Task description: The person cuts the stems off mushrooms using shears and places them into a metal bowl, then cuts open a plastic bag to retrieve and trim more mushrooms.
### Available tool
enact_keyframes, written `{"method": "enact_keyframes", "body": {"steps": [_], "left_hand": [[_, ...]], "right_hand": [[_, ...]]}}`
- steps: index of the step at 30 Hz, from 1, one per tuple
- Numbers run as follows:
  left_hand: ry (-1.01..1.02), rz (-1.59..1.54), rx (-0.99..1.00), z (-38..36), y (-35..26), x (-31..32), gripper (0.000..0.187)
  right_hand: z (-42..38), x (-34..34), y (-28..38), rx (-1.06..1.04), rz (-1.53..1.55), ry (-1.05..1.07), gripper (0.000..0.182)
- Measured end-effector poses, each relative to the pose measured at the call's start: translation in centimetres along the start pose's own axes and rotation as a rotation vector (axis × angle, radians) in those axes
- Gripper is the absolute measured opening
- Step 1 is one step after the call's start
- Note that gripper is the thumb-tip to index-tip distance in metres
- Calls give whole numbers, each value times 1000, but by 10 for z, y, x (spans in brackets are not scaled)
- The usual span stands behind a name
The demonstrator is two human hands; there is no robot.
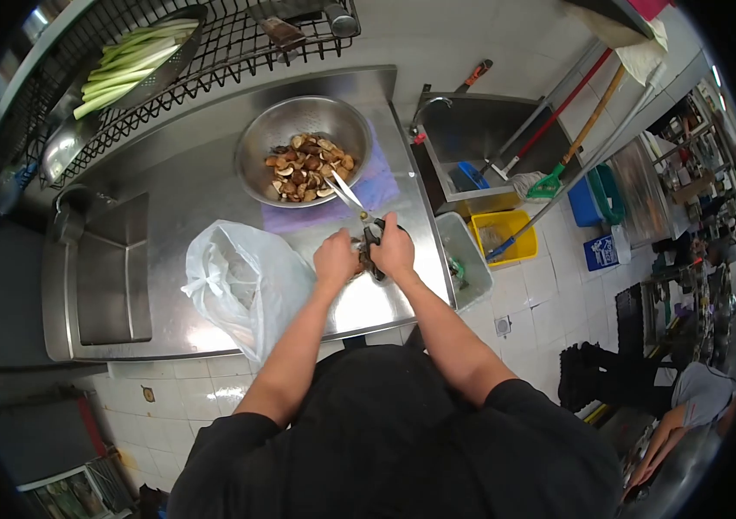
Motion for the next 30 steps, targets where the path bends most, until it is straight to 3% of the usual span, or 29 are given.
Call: {"method": "enact_keyframes", "body": {"steps": [7,9,11,15,17,23,26,30], "left_hand": [[228,-383,-227,-3,0,-20,24],[253,-456,-278,-3,-1,-18,26],[252,-479,-132,-6,2,-15,26],[319,-479,-146,-7,4,-11,23],[146,-269,160,-9,-1,-7,17],[270,-88,178,4,-18,-2,16],[159,-168,144,6,-17,3,17],[168,-127,109,8,-15,6,16]], "right_hand": [[-2,2,-16,-44,470,94,40],[-1,4,-17,124,667,126,38],[-1,0,-21,101,668,135,38],[-7,0,-19,37,628,108,36],[-11,-4,-13,15,564,78,35],[-19,-8,-6,25,459,62,35],[-17,-8,-11,24,484,61,35],[-24,-11,-14,9,509,92,32]]}}
Point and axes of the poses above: each hand's wrist, its own z-axis towards the middle knuckle, its own x-axis out of the palm, y = z × x, the point moved 2 cm from there along z, towards the middle knuckle, and after that the axes turned 11 degrees about -y, right-handed, at the moved point
